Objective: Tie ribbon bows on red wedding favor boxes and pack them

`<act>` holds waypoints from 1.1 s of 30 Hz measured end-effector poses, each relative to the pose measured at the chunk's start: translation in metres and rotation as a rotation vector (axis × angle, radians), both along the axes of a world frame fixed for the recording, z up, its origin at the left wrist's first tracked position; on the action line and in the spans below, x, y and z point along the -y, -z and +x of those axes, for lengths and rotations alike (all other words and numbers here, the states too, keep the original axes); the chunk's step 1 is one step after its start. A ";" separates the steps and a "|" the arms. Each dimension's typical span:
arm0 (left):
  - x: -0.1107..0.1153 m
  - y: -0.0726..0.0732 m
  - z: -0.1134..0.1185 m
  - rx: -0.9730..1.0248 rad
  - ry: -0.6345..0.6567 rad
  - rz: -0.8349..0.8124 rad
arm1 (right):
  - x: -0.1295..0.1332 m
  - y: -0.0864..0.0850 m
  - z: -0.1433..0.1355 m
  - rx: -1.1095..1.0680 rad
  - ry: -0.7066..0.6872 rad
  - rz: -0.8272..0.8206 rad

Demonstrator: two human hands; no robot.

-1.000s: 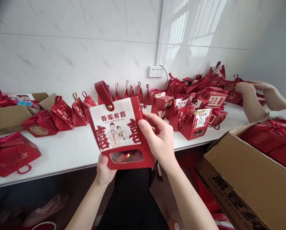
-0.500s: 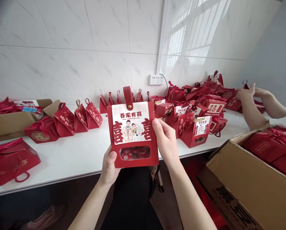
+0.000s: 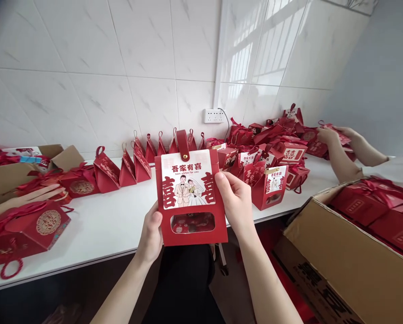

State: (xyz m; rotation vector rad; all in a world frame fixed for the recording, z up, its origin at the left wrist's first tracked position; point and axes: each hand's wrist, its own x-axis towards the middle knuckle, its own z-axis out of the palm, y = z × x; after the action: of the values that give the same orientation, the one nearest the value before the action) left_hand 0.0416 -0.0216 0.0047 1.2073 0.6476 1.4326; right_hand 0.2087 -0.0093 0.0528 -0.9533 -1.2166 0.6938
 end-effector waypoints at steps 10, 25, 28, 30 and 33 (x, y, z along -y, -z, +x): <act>-0.001 -0.018 0.017 -0.086 -0.017 -0.122 | 0.006 0.012 0.016 -0.041 0.017 -0.058; 0.021 -0.027 0.023 -0.109 -0.017 0.316 | 0.066 -0.017 0.014 0.040 0.209 0.117; 0.024 -0.028 0.021 -0.117 -0.012 0.318 | 0.068 -0.018 0.012 0.052 0.180 0.124; 0.026 -0.029 0.019 -0.135 -0.005 0.287 | 0.068 -0.019 0.011 0.049 0.156 0.112; 0.026 -0.029 0.017 -0.133 0.016 0.247 | 0.070 -0.019 0.010 0.050 0.139 0.101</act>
State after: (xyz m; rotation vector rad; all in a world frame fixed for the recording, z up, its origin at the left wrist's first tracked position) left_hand 0.0586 -0.0478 0.0333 1.5074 0.5609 1.4582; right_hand 0.2189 -0.0798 0.0718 -0.9657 -1.2048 0.4972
